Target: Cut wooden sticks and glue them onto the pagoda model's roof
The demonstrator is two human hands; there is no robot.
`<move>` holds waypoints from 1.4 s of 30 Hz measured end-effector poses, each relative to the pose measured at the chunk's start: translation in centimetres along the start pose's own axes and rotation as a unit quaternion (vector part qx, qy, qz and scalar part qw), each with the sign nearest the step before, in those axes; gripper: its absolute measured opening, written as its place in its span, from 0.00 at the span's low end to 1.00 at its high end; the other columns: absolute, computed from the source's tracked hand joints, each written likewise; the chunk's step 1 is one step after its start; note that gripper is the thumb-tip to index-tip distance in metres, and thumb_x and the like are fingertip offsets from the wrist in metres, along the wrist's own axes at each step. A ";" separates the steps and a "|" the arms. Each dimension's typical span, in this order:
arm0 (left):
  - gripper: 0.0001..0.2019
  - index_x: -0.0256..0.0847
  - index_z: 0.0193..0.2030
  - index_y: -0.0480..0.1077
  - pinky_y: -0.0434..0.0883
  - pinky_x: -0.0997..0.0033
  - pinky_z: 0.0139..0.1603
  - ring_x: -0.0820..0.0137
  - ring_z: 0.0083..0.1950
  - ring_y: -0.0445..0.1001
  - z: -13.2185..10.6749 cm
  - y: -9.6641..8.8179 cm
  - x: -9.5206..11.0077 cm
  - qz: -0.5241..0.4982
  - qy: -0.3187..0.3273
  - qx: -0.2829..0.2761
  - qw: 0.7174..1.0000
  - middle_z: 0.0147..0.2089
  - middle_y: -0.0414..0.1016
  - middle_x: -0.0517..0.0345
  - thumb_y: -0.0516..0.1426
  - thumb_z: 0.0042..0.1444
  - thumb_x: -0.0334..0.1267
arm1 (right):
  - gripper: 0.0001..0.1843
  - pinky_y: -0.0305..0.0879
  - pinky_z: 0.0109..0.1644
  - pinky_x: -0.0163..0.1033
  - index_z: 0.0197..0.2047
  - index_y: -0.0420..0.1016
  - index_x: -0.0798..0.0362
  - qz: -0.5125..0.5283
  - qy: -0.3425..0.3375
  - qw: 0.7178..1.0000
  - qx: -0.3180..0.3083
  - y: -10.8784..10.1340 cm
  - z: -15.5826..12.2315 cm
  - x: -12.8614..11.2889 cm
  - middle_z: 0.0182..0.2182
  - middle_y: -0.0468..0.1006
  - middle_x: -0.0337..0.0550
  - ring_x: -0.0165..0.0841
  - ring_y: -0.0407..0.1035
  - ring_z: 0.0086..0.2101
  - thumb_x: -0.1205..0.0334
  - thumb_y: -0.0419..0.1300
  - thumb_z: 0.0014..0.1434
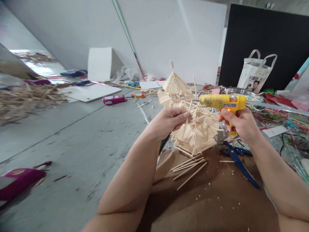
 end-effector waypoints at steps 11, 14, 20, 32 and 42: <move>0.12 0.37 0.25 0.70 0.54 0.78 0.21 0.80 0.20 0.54 0.0 0.0 0.1 0.002 0.005 -0.009 1.000 0.16 0.57 0.66 0.50 0.52 0.40 | 0.10 0.55 0.16 0.34 0.29 0.71 0.51 0.001 0.006 1.000 0.005 -0.1 0.1 0.1 0.22 0.71 0.38 0.22 0.57 0.14 0.52 0.60 0.49; 0.12 0.37 0.25 0.70 0.53 0.78 0.21 0.80 0.19 0.53 0.1 0.0 0.1 0.002 0.007 -0.008 1.000 0.17 0.58 0.65 0.50 0.52 0.40 | 0.10 0.55 0.16 0.34 0.28 0.71 0.51 0.001 0.008 1.000 0.006 -0.2 0.0 0.1 0.22 0.71 0.38 0.22 0.57 0.14 0.52 0.60 0.48; 0.12 0.37 0.26 0.70 0.54 0.78 0.21 0.80 0.20 0.54 0.1 0.0 -0.1 -0.001 0.004 -0.005 1.000 0.18 0.60 0.64 0.51 0.52 0.41 | 0.12 0.55 0.16 0.33 0.26 0.70 0.52 0.002 0.015 1.000 0.009 -0.2 0.0 0.3 0.22 0.70 0.37 0.21 0.57 0.14 0.52 0.60 0.48; 0.13 0.36 0.26 0.70 0.52 0.79 0.19 0.81 0.19 0.53 0.1 0.1 0.0 0.009 0.011 -0.013 1.000 0.18 0.59 0.64 0.50 0.52 0.42 | 0.15 0.56 0.17 0.32 0.22 0.68 0.55 0.001 0.015 1.000 0.004 -0.1 0.0 0.3 0.22 0.69 0.38 0.20 0.57 0.14 0.51 0.60 0.48; 0.11 0.37 0.26 0.69 0.49 0.77 0.17 0.82 0.17 0.51 0.3 -0.4 -0.5 -0.035 0.003 0.010 0.999 0.18 0.58 0.65 0.52 0.51 0.42 | 0.14 0.55 0.16 0.33 0.24 0.69 0.54 -0.012 0.031 0.999 0.002 -0.4 -0.1 1.0 0.22 0.69 0.38 0.21 0.57 0.14 0.50 0.60 0.48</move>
Point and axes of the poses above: each hand's wrist, its own z-axis towards the middle knuckle, its own y-axis out of the palm, x = y × z, the point moved 8 cm from there along z, towards the middle knuckle
